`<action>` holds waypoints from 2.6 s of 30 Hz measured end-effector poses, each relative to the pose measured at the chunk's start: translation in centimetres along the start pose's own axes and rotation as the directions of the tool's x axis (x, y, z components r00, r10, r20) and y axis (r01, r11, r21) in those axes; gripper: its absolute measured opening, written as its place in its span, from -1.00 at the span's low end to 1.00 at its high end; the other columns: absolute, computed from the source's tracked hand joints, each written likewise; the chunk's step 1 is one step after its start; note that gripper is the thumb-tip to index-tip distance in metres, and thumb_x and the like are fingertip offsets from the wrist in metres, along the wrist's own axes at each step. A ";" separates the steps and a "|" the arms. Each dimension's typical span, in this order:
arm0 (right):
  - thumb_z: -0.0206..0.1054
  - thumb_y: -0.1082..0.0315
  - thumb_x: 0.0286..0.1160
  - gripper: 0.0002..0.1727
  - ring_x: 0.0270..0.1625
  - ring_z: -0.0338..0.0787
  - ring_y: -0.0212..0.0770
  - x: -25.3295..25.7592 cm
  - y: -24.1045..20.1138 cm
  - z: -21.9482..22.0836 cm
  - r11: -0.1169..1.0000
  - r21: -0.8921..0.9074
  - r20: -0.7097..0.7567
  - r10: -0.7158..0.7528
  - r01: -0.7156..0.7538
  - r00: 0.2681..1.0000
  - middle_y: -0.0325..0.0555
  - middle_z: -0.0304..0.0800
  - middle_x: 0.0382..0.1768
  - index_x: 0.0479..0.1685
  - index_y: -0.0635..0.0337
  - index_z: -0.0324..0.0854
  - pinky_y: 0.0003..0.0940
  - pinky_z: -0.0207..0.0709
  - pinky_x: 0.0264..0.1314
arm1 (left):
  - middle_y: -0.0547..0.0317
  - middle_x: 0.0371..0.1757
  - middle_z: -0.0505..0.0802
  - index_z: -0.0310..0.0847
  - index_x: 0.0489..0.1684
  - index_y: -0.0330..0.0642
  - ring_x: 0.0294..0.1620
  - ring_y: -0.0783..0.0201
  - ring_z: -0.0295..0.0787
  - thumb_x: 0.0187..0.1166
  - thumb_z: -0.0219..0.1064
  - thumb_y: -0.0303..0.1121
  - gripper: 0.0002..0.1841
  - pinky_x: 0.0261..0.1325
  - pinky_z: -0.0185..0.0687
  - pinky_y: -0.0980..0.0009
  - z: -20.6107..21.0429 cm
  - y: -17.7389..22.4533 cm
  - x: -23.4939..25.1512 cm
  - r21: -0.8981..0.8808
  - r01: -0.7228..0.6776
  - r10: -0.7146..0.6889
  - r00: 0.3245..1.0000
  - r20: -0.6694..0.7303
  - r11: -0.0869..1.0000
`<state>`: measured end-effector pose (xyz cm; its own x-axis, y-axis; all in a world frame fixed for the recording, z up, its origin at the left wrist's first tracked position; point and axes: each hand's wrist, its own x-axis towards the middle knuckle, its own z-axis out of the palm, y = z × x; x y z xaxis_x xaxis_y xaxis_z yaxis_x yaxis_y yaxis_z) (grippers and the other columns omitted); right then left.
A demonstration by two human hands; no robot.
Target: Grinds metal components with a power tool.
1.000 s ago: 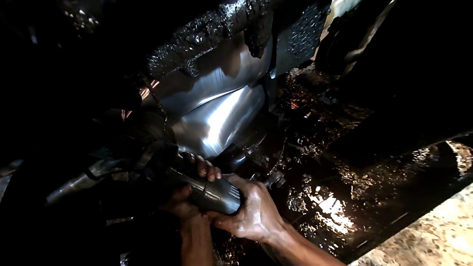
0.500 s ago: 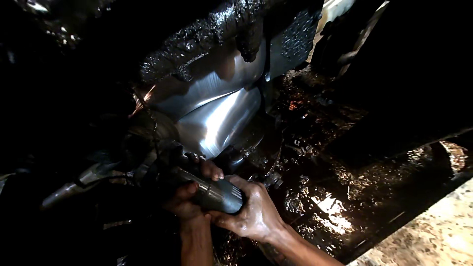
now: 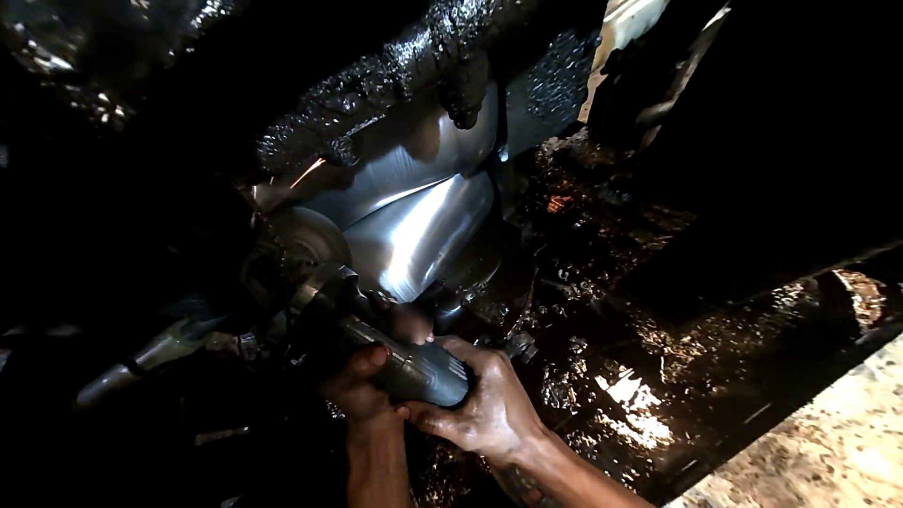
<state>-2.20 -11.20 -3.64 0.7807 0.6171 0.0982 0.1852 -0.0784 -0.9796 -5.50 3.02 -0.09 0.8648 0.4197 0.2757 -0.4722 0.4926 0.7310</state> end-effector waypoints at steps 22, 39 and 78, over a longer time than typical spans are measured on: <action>0.64 -0.35 -0.02 -0.38 -0.18 0.84 -0.58 -0.1 0.7 -1.2 0.999 0.045 -0.047 -0.004 0.006 0.999 -0.51 0.88 -0.27 0.01 -0.21 0.78 -0.34 0.81 -0.09 | 0.09 -0.35 0.84 0.76 -0.14 -0.19 -0.33 0.19 0.84 0.10 0.62 -0.22 -0.62 -0.14 0.78 0.24 0.8 -1.2 0.8 0.011 0.058 -0.058 0.998 0.015 0.998; 0.63 -0.35 0.04 -0.38 -0.15 0.84 -0.59 -0.2 1.0 -1.8 0.996 0.093 -0.071 -0.006 0.013 0.997 -0.53 0.89 -0.23 0.04 -0.20 0.78 -0.38 0.82 -0.04 | 0.06 -0.34 0.89 0.80 -0.22 -0.20 -0.31 0.23 0.90 0.10 0.60 -0.30 -0.70 -0.17 0.84 0.31 2.0 -1.7 1.0 0.037 0.043 -0.042 0.999 -0.013 0.998; 0.63 -0.25 0.16 -0.46 -0.17 0.87 -0.49 -0.6 3.3 -3.2 0.969 0.240 -0.134 -0.024 0.056 0.991 -0.44 0.90 -0.23 0.00 -0.12 0.81 -0.40 0.82 -0.05 | 0.09 -0.39 0.82 0.72 -0.19 -0.17 -0.40 0.22 0.83 0.00 0.65 -0.30 -0.61 -0.25 0.80 0.30 4.0 -4.0 1.9 0.095 0.226 -0.223 0.974 -0.045 0.969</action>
<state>-0.11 -14.32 -6.36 0.8488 0.5086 0.1445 0.0802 0.1462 -0.9860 -1.30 -1.23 -0.04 0.9396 0.3335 0.0771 -0.2456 0.4998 0.8306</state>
